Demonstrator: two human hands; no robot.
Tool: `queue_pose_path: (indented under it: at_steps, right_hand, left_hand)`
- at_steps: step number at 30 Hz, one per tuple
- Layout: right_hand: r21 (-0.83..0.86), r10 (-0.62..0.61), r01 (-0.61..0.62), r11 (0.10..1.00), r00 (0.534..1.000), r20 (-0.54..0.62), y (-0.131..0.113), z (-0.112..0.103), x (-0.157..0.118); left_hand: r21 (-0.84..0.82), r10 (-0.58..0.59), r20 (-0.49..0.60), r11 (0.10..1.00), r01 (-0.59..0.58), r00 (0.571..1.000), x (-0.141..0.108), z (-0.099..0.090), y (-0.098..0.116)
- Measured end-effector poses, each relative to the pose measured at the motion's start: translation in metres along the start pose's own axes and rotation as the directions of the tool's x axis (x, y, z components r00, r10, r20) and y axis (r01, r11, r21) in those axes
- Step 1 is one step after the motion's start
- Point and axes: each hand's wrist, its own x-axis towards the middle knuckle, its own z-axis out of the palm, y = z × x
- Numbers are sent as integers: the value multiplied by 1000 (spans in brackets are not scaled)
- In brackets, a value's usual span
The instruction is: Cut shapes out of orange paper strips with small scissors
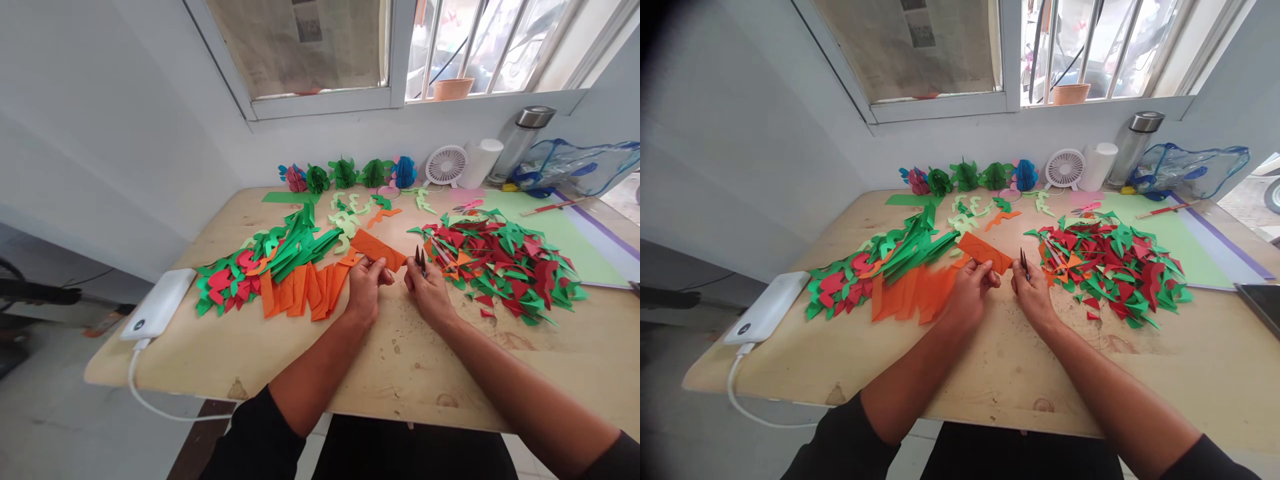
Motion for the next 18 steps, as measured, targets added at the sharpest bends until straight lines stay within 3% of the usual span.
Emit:
queue_pose_path:
  at_steps: [6, 18]
  right_hand:
    - [-109, -150, 152, 982, 988, 23, 0, -2, -2]
    - [-172, -153, 162, 972, 986, 65, 8, 0, 0]
  left_hand:
    - [-13, 34, -31, 999, -34, 999, -1, 0, 3]
    - [-26, 41, -39, 999, -42, 998, -1, 1, 4]
